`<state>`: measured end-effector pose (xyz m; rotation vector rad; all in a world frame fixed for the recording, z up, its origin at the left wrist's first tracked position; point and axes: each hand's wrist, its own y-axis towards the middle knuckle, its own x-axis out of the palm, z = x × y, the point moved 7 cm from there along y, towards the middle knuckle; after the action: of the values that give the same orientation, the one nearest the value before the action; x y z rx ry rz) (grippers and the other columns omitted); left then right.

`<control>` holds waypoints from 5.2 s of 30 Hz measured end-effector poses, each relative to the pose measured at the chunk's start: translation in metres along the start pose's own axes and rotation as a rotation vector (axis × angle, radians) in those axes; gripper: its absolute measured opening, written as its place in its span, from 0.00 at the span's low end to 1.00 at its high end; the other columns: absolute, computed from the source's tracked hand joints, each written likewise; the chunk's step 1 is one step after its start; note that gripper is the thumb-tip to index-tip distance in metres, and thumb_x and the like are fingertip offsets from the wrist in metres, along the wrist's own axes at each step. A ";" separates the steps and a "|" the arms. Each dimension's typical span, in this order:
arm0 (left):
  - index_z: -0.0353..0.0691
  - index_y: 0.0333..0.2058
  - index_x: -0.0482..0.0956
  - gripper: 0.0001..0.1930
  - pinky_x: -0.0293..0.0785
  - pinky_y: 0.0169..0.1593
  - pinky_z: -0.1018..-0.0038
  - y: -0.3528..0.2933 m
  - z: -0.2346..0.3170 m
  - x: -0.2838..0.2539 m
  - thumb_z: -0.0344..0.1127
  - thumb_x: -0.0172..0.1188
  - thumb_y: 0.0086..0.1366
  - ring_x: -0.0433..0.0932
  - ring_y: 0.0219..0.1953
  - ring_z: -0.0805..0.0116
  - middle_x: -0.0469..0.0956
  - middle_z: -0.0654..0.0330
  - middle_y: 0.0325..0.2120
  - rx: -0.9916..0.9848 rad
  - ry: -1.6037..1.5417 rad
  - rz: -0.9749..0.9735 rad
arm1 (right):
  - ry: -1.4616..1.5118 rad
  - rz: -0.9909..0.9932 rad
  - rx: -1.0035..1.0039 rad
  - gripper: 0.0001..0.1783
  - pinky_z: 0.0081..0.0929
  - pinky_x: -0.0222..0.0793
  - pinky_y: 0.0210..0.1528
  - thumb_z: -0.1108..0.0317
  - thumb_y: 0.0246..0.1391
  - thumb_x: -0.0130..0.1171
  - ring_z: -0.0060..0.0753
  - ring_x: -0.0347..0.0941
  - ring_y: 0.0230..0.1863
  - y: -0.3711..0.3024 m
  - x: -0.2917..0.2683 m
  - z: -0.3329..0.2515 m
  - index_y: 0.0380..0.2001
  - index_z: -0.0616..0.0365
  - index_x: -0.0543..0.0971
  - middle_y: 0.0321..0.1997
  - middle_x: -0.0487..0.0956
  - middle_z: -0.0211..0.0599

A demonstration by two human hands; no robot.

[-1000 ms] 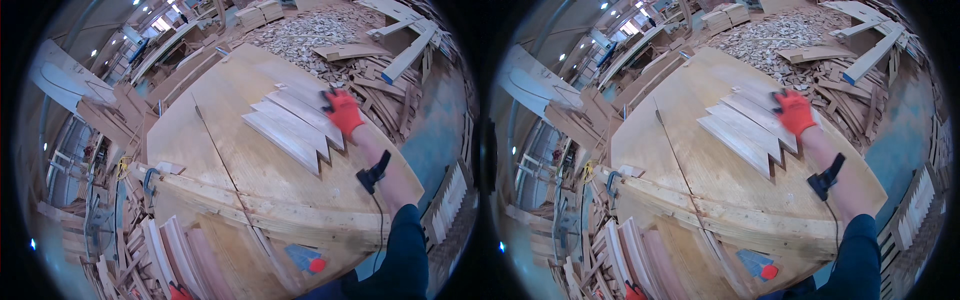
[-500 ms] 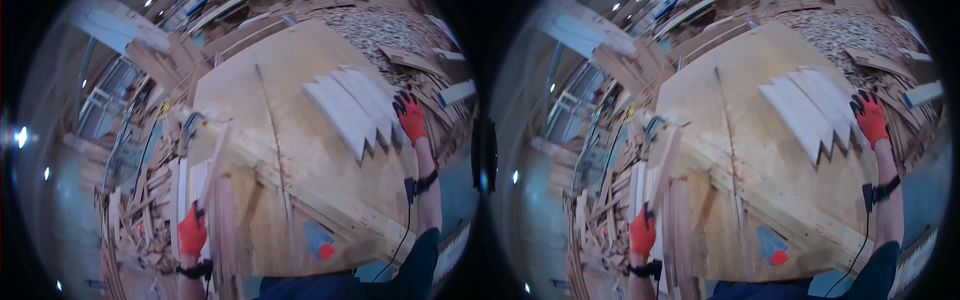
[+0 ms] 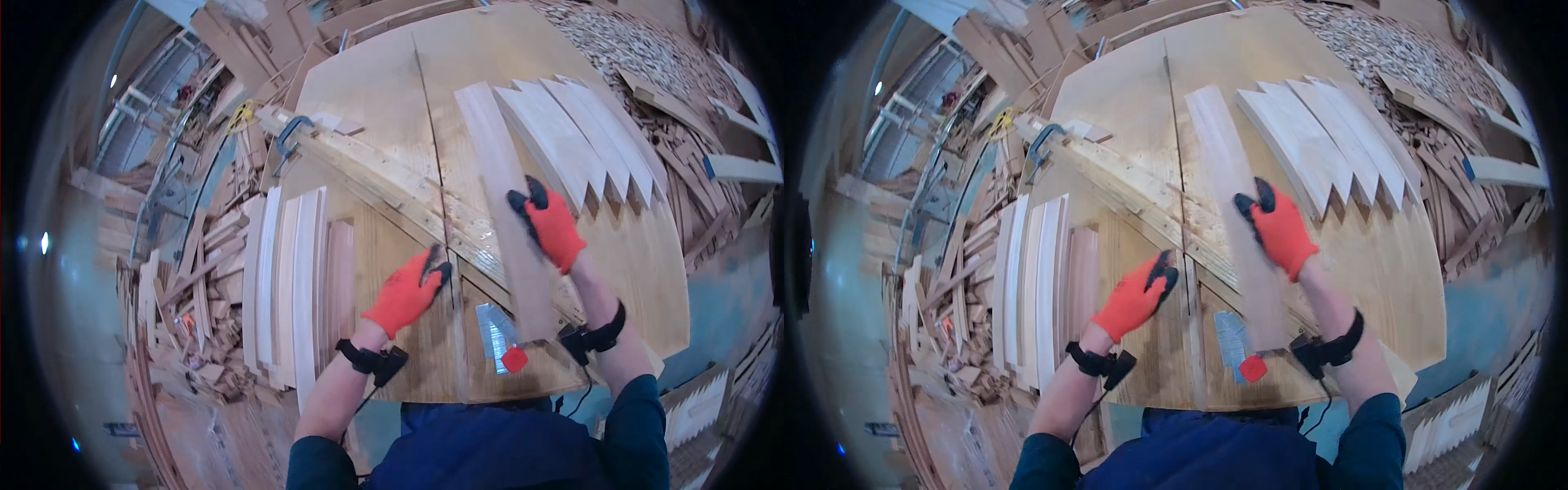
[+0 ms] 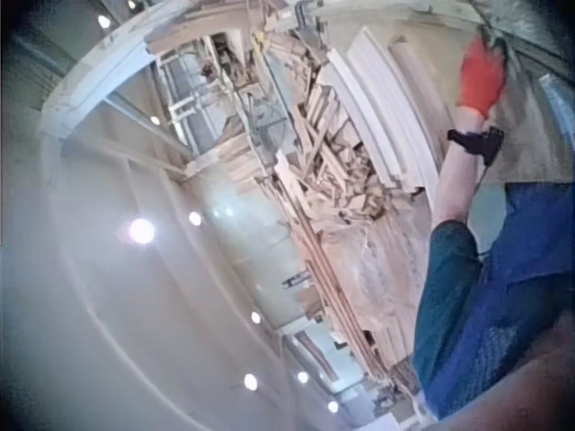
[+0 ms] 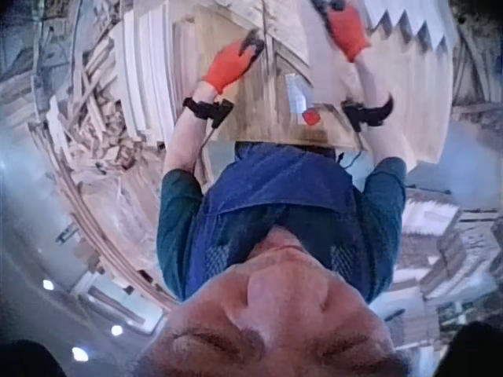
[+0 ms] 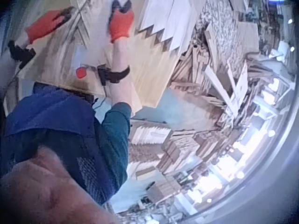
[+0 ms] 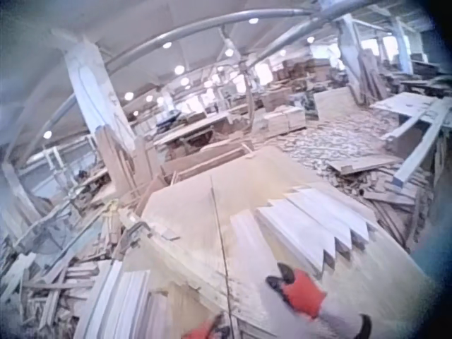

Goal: The person picks up wooden planks from a stack and places them on a workbench. They use a tape measure to measure the length of the planks and then move them to a different pile on the workbench. The person repeats this process for multiple planks.

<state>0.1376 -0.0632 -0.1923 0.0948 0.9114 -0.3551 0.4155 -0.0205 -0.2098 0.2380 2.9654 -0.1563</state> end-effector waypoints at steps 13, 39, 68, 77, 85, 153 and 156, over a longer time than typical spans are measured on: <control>0.34 0.64 0.65 0.35 0.48 0.71 0.50 -0.011 -0.184 0.013 0.50 0.56 0.64 0.56 0.69 0.42 0.61 0.43 0.66 -0.203 0.517 0.443 | -1.234 -0.141 -0.059 0.32 0.45 0.69 0.58 0.55 0.61 0.56 0.56 0.72 0.56 0.061 0.035 0.062 0.67 0.47 0.66 0.54 0.75 0.52; 0.35 0.63 0.67 0.34 0.46 0.72 0.53 0.008 -0.181 -0.005 0.50 0.59 0.63 0.56 0.69 0.46 0.62 0.48 0.66 -0.215 0.431 0.461 | -0.966 0.213 -0.116 0.31 0.47 0.64 0.61 0.55 0.52 0.65 0.51 0.66 0.61 0.075 0.087 0.076 0.59 0.51 0.76 0.60 0.74 0.40; 0.34 0.62 0.68 0.33 0.47 0.72 0.52 0.310 -0.226 -0.066 0.51 0.55 0.66 0.57 0.69 0.44 0.63 0.45 0.66 -0.230 0.430 0.467 | -1.007 0.199 -0.052 0.27 0.44 0.61 0.67 0.56 0.54 0.64 0.54 0.67 0.63 0.393 0.108 0.045 0.57 0.51 0.78 0.60 0.74 0.44; 0.37 0.60 0.70 0.32 0.50 0.70 0.50 0.387 -0.232 -0.089 0.53 0.55 0.65 0.60 0.67 0.45 0.65 0.46 0.64 -0.171 0.462 0.545 | -1.039 0.253 -0.128 0.30 0.45 0.61 0.67 0.55 0.51 0.66 0.56 0.64 0.64 0.483 0.104 0.053 0.57 0.51 0.77 0.60 0.72 0.47; 0.35 0.61 0.70 0.33 0.48 0.71 0.52 0.408 -0.238 -0.091 0.53 0.55 0.64 0.58 0.68 0.45 0.65 0.46 0.65 -0.189 0.404 0.514 | -0.972 0.271 -0.080 0.30 0.43 0.64 0.64 0.56 0.48 0.68 0.53 0.66 0.61 0.498 0.108 0.045 0.56 0.49 0.79 0.56 0.75 0.44; 0.45 0.54 0.78 0.34 0.73 0.57 0.59 0.148 0.166 0.057 0.52 0.72 0.48 0.77 0.53 0.50 0.79 0.53 0.50 0.840 0.577 -0.624 | -1.267 -0.060 0.174 0.42 0.40 0.74 0.46 0.40 0.51 0.64 0.46 0.78 0.47 -0.042 -0.056 0.085 0.56 0.64 0.71 0.50 0.75 0.50; 0.30 0.55 0.73 0.30 0.71 0.58 0.59 0.215 0.214 -0.065 0.42 0.68 0.58 0.75 0.54 0.45 0.76 0.41 0.51 0.652 0.111 0.618 | -1.251 -0.019 0.089 0.40 0.40 0.74 0.47 0.40 0.51 0.64 0.46 0.78 0.47 -0.042 -0.037 0.084 0.54 0.64 0.72 0.51 0.75 0.49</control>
<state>0.3361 0.1063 -0.0248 0.9807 0.7995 -0.0548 0.4570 -0.0770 -0.2818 0.0651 1.7190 -0.2986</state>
